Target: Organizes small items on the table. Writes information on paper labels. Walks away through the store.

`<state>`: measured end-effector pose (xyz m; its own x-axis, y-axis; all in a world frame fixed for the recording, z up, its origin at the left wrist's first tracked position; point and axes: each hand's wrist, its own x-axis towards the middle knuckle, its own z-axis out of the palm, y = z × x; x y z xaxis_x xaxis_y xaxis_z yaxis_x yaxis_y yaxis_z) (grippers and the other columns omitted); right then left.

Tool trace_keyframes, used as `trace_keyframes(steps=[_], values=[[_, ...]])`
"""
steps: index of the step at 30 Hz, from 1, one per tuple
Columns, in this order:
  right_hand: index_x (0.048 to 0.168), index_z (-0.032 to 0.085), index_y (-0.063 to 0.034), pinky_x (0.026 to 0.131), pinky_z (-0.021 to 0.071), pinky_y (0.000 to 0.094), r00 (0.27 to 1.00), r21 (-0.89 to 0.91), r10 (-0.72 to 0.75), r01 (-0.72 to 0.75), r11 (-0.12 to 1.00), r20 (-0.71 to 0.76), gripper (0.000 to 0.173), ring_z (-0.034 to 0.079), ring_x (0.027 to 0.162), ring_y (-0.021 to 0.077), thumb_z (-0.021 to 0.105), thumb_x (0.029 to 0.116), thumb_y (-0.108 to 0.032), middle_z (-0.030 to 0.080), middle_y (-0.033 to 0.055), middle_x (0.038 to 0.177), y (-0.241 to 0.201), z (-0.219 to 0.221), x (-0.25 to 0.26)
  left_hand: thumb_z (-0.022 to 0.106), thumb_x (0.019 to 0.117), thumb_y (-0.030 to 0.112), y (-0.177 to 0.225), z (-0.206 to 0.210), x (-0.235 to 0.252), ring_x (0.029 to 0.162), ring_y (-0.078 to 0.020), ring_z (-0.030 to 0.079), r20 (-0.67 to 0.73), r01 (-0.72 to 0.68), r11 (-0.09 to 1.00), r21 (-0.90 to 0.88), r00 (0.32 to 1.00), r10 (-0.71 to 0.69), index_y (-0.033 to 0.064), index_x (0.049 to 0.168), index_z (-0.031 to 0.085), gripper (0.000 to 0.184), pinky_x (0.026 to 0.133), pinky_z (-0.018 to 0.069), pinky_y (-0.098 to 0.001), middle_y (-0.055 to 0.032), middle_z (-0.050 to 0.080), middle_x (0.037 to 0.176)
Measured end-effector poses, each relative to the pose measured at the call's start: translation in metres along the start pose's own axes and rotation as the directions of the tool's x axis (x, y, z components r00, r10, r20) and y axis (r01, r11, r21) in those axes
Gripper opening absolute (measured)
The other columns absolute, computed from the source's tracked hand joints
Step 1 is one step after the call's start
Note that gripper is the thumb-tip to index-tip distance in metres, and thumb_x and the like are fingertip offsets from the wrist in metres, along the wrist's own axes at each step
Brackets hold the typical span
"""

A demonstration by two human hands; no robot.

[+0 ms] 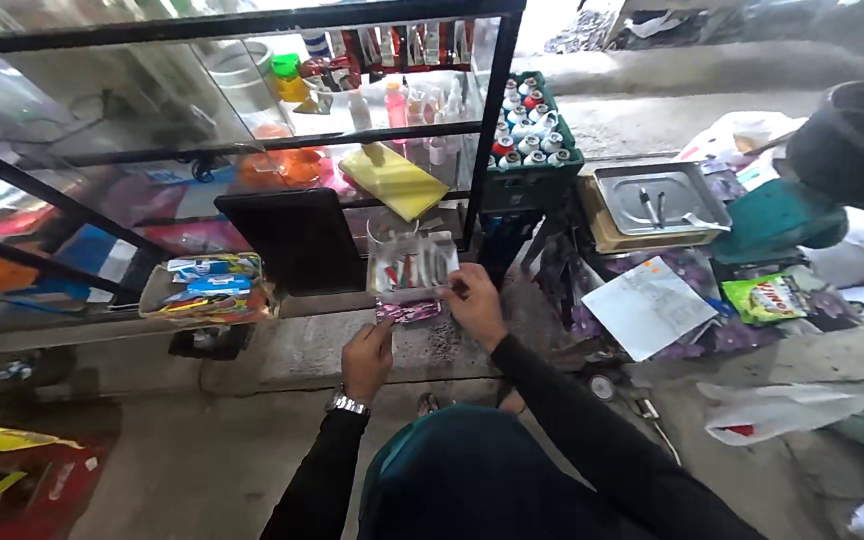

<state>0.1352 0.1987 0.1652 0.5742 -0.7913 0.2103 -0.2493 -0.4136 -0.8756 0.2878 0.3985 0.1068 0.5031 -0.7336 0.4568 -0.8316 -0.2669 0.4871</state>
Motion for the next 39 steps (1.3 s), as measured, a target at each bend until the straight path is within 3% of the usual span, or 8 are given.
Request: trace_keyframes(steps=[3, 5, 7, 11, 14, 21, 34, 39], values=[[0.145, 0.053, -0.0146, 0.092, 0.0625, 0.0399, 0.998, 0.031, 0.006, -0.004, 1.000, -0.056, 0.056, 0.067, 0.115, 0.0187, 0.072, 0.0959, -0.032, 0.050, 0.0105, 0.149, 0.003, 0.009, -0.010, 0.058, 0.1021, 0.023, 0.002, 0.001, 0.004, 0.076, -0.0136, 0.069, 0.030, 0.050, 0.996, -0.075, 0.998, -0.048, 0.0145, 0.119, 0.077, 0.026, 0.072, 0.0600, -0.0337, -0.0047, 0.072, 0.090], [0.126, 0.062, -0.0019, 0.091, 0.0603, 0.0371, 0.988, -0.084, -0.132, 0.126, 0.989, -0.077, 0.037, 0.066, 0.111, 0.0204, 0.063, 0.1005, -0.029, 0.059, 0.0165, 0.131, 0.013, 0.014, -0.038, 0.057, 0.1017, 0.022, 0.006, -0.003, 0.009, 0.080, -0.0123, 0.069, 0.089, 0.092, 0.991, -0.101, 0.993, -0.083, 0.0150, 0.118, 0.077, 0.027, 0.076, 0.0597, -0.0334, -0.0035, 0.072, 0.092], [0.112, 0.074, -0.0108, 0.084, 0.0619, 0.0337, 0.976, -0.214, -0.198, 0.215, 0.953, 0.095, 0.028, 0.070, 0.094, 0.0120, 0.060, 0.1018, -0.032, 0.072, 0.0049, 0.104, 0.017, 0.024, -0.069, 0.056, 0.1013, 0.023, 0.008, -0.010, 0.015, 0.085, -0.0112, 0.070, 0.156, 0.116, 0.988, -0.104, 0.983, -0.099, 0.0165, 0.116, 0.078, 0.027, 0.080, 0.0602, -0.0341, -0.0019, 0.074, 0.095], [0.141, 0.062, -0.0238, 0.076, 0.0585, 0.0481, 0.873, -0.295, 0.072, 0.084, 0.952, 0.482, 0.046, 0.069, 0.076, 0.0206, 0.044, 0.1063, -0.048, 0.072, 0.0038, 0.085, 0.009, 0.047, -0.070, 0.058, 0.1016, 0.026, 0.012, -0.018, 0.030, 0.094, -0.0109, 0.072, 0.318, 0.165, 0.983, -0.085, 0.939, -0.130, 0.0193, 0.114, 0.079, 0.025, 0.090, 0.0595, -0.0366, -0.0004, 0.076, 0.103], [0.122, 0.071, -0.0182, 0.073, 0.0576, 0.0509, 0.894, -0.294, 0.102, 0.034, 0.955, 0.436, 0.043, 0.069, 0.073, 0.0235, 0.045, 0.1046, -0.048, 0.070, 0.0058, 0.079, 0.002, 0.063, -0.055, 0.059, 0.1014, 0.027, 0.017, -0.022, 0.040, 0.095, -0.0118, 0.072, 0.369, 0.173, 0.984, -0.044, 0.918, -0.145, 0.0198, 0.113, 0.079, 0.024, 0.091, 0.0593, -0.0405, 0.0002, 0.076, 0.102], [0.105, 0.073, -0.0152, 0.077, 0.0571, 0.0575, 0.906, -0.391, 0.179, -0.016, 0.920, 0.384, 0.036, 0.073, 0.087, 0.0286, 0.047, 0.1022, -0.039, 0.074, 0.0092, 0.090, -0.016, 0.073, -0.046, 0.060, 0.1010, 0.025, 0.017, -0.031, 0.051, 0.095, -0.0177, 0.074, 0.407, 0.143, 0.990, -0.015, 0.905, -0.124, 0.0191, 0.113, 0.079, 0.023, 0.090, 0.0593, -0.0500, -0.0028, 0.078, 0.103], [0.107, 0.072, -0.0114, 0.079, 0.0567, 0.0572, 0.926, -0.441, 0.170, -0.005, 0.897, 0.336, 0.043, 0.072, 0.093, 0.0320, 0.042, 0.1066, -0.042, 0.074, 0.0131, 0.096, -0.004, 0.073, -0.038, 0.063, 0.0996, 0.023, 0.013, -0.015, 0.046, 0.081, -0.0163, 0.072, 0.315, 0.147, 0.985, -0.089, 0.942, -0.112, 0.0144, 0.111, 0.079, 0.022, 0.079, 0.0599, -0.0464, -0.0051, 0.077, 0.094], [0.104, 0.071, -0.0108, 0.077, 0.0572, 0.0552, 0.944, -0.458, 0.149, 0.002, 0.889, 0.294, 0.038, 0.072, 0.088, 0.0292, 0.045, 0.1050, -0.038, 0.073, 0.0112, 0.092, 0.008, 0.036, -0.050, 0.064, 0.1000, 0.022, 0.019, -0.009, 0.042, 0.082, -0.0220, 0.072, 0.248, 0.140, 0.989, -0.048, 0.961, -0.124, 0.0117, 0.115, 0.079, 0.023, 0.080, 0.0587, -0.0505, -0.0103, 0.076, 0.095]])
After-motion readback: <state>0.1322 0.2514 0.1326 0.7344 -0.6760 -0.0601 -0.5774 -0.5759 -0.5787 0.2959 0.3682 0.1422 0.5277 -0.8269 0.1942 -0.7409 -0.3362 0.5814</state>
